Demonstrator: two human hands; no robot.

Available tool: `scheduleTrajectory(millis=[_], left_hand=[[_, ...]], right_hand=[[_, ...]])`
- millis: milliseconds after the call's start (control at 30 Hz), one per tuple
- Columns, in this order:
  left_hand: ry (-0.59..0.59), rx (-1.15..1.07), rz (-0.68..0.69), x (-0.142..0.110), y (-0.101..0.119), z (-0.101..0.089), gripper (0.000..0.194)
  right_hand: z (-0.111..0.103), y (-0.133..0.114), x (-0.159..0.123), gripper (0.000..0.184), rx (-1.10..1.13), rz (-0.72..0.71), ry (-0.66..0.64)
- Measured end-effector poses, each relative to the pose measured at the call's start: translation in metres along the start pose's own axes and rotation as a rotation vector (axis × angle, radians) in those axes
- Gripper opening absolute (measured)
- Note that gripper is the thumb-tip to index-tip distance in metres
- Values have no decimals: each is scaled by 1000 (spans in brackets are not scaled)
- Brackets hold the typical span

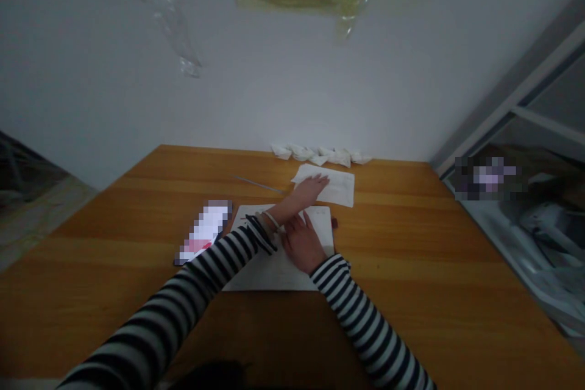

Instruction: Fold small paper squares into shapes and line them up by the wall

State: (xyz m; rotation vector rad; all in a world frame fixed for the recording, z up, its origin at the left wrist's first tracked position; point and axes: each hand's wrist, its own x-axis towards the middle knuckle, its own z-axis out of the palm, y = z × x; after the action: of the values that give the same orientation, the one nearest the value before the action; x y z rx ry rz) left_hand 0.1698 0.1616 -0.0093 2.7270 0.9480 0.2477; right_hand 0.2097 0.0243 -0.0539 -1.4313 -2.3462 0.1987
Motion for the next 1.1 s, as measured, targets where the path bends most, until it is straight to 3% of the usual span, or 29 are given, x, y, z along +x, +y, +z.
scheduleTrajectory(millis=[133,233,300,367,433,500,600,733,900,1100], left_hand=[[-65,-31,-14,-4,-7,8,50],[9,-100,-25,-27,-5,4,64],[95,-164,-70,-56,3,2,61],[108,-171,-88,-95,17,3,53],[39,-137,-51,-137,35,9,57],[-35,-101,-20,-173,53,18,73],[-102,-54,-43,-203,73,31,78],[-127,-35,-137,-207,81,36,69],[-171,-41,-179,-201,81,29,52],[-256,-19,-180,-201,89,22,62]], right_hand=[[0,-1,0,44,18,1,3],[0,7,0,38,107,-14,44],[-3,21,0,35,191,9,111],[-7,41,-2,37,214,83,223],[-10,64,-4,39,198,144,297],[-12,84,-5,41,222,218,319],[-11,100,-7,40,288,218,345],[-9,100,-6,39,303,176,370],[-12,95,-6,39,308,167,419],[-19,86,-4,39,455,253,514]])
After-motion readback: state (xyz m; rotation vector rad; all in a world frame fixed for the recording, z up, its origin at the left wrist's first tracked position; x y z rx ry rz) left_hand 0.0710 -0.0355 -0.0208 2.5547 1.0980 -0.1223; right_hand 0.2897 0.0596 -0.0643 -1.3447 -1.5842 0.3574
